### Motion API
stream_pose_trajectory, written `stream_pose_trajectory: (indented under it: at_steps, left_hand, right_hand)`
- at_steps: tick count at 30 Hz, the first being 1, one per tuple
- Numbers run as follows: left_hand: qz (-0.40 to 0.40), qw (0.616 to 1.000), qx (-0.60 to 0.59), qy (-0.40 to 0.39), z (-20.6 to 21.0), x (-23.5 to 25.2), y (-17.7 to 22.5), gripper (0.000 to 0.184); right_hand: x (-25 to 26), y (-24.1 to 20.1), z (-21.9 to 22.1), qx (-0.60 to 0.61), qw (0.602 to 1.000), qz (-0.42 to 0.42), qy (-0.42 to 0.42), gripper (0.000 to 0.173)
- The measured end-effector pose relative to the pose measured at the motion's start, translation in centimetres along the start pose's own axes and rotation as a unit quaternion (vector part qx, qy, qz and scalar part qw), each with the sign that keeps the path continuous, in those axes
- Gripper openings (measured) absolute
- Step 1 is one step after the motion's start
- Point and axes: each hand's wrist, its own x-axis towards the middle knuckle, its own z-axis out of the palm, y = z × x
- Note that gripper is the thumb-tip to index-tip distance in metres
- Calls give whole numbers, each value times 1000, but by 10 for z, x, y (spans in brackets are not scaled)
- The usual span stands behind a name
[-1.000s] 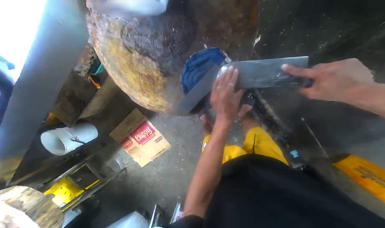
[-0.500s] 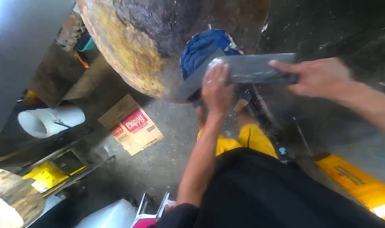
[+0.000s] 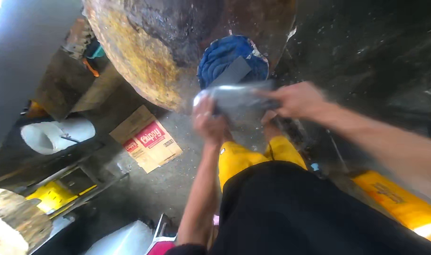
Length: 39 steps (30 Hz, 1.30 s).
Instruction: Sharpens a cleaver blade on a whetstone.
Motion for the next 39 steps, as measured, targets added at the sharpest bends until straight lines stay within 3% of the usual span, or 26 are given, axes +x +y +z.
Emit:
stream_pose_trajectory:
  at_steps: [3, 5, 7, 10, 13, 16, 20, 22, 24, 28, 30, 33, 37, 39]
  left_hand:
    - [80, 994, -80, 12, 88, 44, 77, 49]
    - [99, 990, -102, -2, 99, 52, 82, 52]
    - [89, 993, -79, -9, 63, 34, 33, 51]
    - [11, 999, 15, -34, -43, -20, -73, 52]
    - [-71, 994, 81, -22, -92, -42, -102, 55]
    - [-35, 999, 42, -4, -38, -12, -48, 53]
    - [72, 997, -34, -6, 72, 43, 63, 50]
    - [86, 995, -46, -25, 85, 57, 77, 52]
    - [75, 996, -24, -42, 52, 49, 33, 54]
    - [-39, 996, 67, -51, -84, -21, -104, 54]
    - [-88, 993, 78, -34, -113, -43, -125, 56]
    - [-66, 997, 41, -23, -76, -26, -73, 55]
    - [46, 999, -11, -6, 45, 23, 41, 53]
    - [77, 997, -28, -2, 78, 41, 68, 52]
  right_hand:
    - [-72, 77, -28, -70, 987, 117, 83, 80]
    - [-78, 77, -33, -79, 981, 150, 93, 78]
    - [-45, 35, -13, -46, 989, 121, 65, 77]
    - [36, -59, 27, 12, 1000, -7, -15, 86]
    - [70, -112, 33, 26, 992, -107, -55, 86]
    - [38, -50, 19, 35, 998, -58, -15, 82]
    - [-48, 75, -17, -16, 992, 110, 55, 84]
    - [-53, 86, -30, -28, 987, 140, 68, 82]
    - [-22, 44, -27, -18, 993, 105, 46, 81]
    - [71, -99, 20, 30, 997, -57, -43, 91]
    - [83, -135, 30, 44, 988, -136, -63, 93]
    - [63, -83, 21, 55, 989, -129, -38, 85]
    - [-26, 60, -11, -8, 999, 34, 24, 86]
    - [-44, 90, -28, -34, 994, 86, 54, 82]
